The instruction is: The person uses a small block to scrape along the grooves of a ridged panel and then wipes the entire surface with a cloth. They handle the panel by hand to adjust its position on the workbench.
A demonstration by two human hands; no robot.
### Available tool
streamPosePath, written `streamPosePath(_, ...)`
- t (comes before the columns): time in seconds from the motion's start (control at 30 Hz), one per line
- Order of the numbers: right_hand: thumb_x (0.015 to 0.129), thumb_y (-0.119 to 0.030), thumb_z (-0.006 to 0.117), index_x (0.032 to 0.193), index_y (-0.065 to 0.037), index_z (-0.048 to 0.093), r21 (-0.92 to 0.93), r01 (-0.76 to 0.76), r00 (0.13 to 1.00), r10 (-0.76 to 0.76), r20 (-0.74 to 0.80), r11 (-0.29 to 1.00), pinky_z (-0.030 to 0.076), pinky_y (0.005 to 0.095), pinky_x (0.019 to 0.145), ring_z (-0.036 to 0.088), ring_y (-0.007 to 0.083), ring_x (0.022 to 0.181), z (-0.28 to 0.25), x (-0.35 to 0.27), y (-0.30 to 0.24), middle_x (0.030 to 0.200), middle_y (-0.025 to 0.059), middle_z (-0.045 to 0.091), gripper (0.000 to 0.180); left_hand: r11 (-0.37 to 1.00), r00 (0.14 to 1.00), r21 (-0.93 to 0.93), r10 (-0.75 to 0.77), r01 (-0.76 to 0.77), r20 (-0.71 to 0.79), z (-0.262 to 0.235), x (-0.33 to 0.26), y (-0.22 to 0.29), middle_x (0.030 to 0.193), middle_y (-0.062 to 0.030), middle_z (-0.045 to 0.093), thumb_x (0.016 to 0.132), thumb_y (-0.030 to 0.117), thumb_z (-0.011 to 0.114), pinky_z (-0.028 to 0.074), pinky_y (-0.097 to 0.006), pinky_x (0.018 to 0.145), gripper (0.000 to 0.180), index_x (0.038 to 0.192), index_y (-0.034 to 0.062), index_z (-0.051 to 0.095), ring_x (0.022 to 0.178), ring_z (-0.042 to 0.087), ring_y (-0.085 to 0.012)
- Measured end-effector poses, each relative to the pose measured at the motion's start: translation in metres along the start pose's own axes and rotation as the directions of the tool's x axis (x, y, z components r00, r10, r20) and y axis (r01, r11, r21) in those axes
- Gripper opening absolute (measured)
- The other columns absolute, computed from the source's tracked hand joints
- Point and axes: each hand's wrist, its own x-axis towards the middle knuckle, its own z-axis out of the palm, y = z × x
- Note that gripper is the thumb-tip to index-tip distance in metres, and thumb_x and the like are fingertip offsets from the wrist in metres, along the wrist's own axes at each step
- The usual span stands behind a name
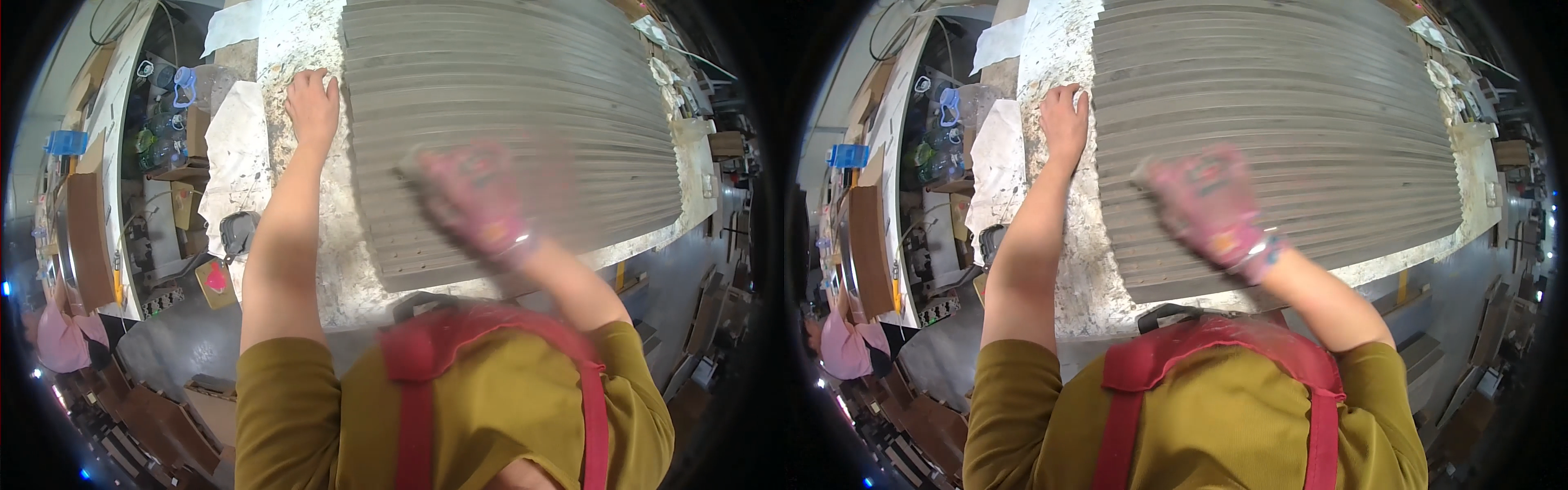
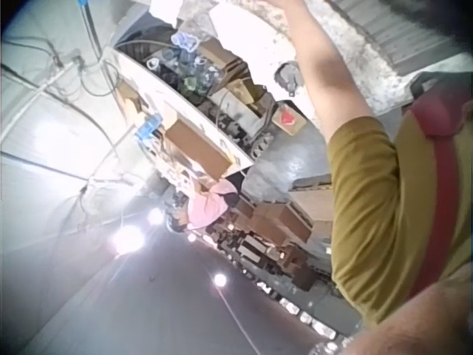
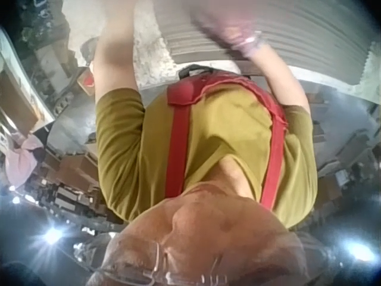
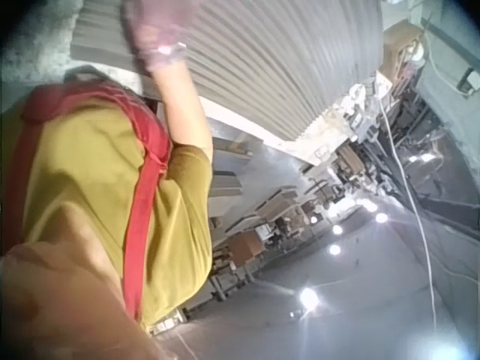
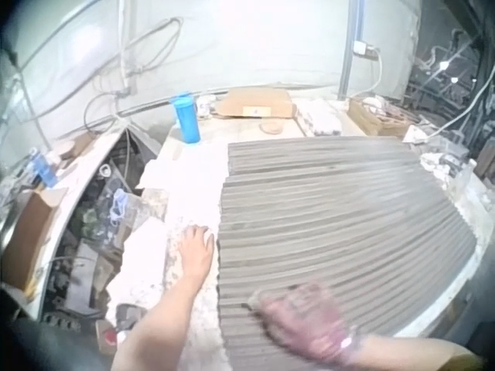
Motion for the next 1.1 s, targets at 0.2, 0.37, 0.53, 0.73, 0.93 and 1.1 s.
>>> streamPosePath(0.2, 0.08, -0.022, 0.063, 0.124, -0.019, 0.051, -0.112, -0.165, 0.969, 0.182, 0.166, 0.98, 0.037, 0.0472, 0.095, 0.059, 0.0224, 0.092, -0.011, -0.044, 0.036, 0.1, 0.0056, 0.06, 0.046, 1.0, 1.0, 0.0, 0.008, -0.008, 0.003, -0.001, -0.002, -0.006, 0.117, -0.0086, 0.052, 0.09, 0.027, 0.059, 0.036, -0.046, 0.096, 0.03, 0.115, 0.0111, 0.061, 0.112, 0.047, -0.0293)
streamPosePath(0.37, 0.083, -0.027, 0.063, 0.128, -0.019, 0.05, -0.24, -0.276, 0.946, 0.307, 0.107, 0.931, 0.036, 0.0484, 0.096, 0.059, 0.026, 0.098, -0.039, -0.034, 0.046, 0.106, 0.007, 0.061, 0.048, 0.998, 1.0, 0.069, 0.014, -0.013, -0.015, -0.002, 0.001, -0.007, 0.116, -0.009, 0.053, 0.089, 0.028, 0.059, 0.037, -0.047, 0.096, 0.03, 0.114, 0.0107, 0.061, 0.113, 0.048, -0.03)
streamPosePath(0.53, 0.083, -0.025, 0.062, 0.122, -0.018, 0.053, 0.027, 0.02, 0.998, -0.021, 0.067, 0.999, 0.039, 0.0487, 0.095, 0.061, 0.0241, 0.092, 0.019, 0.009, 0.002, 0.104, 0.0046, 0.061, 0.04, 0.998, 0.999, 0.047, 0.04, -0.04, -0.01, 0.006, 0.004, -0.009, 0.116, -0.0071, 0.054, 0.089, 0.028, 0.059, 0.038, -0.047, 0.095, 0.03, 0.114, 0.0126, 0.062, 0.112, 0.049, -0.0294)
streamPosePath(0.73, 0.083, -0.025, 0.061, 0.126, -0.017, 0.052, -0.284, -0.372, 0.91, 0.407, 0.075, 0.884, 0.039, 0.0481, 0.091, 0.06, 0.0262, 0.103, -0.017, -0.035, 0.107, 0.112, 0.0073, 0.063, 0.045, 0.998, 0.999, 0.058, 0.038, -0.036, -0.034, 0.002, 0.002, -0.002, 0.115, -0.0093, 0.055, 0.089, 0.025, 0.058, 0.039, -0.047, 0.094, 0.026, 0.112, 0.013, 0.063, 0.111, 0.049, -0.032)
streamPosePath(0.93, 0.085, -0.024, 0.06, 0.121, -0.016, 0.053, -0.051, -0.008, 0.997, 0.003, -0.08, 0.999, 0.037, 0.0476, 0.098, 0.059, 0.0297, 0.103, 0.043, 0.072, 0.048, 0.108, 0.0099, 0.062, 0.038, 0.998, 0.997, 0.032, 0.052, -0.05, -0.051, 0.007, -0.001, -0.005, 0.116, -0.0092, 0.053, 0.09, 0.017, 0.054, 0.038, -0.047, 0.093, 0.025, 0.114, 0.0112, 0.06, 0.111, 0.048, -0.0318)
streamPosePath(1.1, 0.087, -0.021, 0.053, 0.115, -0.018, 0.058, -0.039, -0.066, 0.988, 0.071, 0.139, 0.997, 0.038, 0.0464, 0.097, 0.06, 0.0281, 0.101, 0.059, 0.109, 0.059, 0.103, 0.0082, 0.063, 0.028, 0.999, 0.999, 0.029, 0.034, -0.033, -0.038, -0.005, 0.0, -0.005, 0.114, -0.0116, 0.052, 0.089, 0.01, 0.053, 0.038, -0.046, 0.092, 0.025, 0.113, 0.0092, 0.059, 0.108, 0.049, -0.0326)
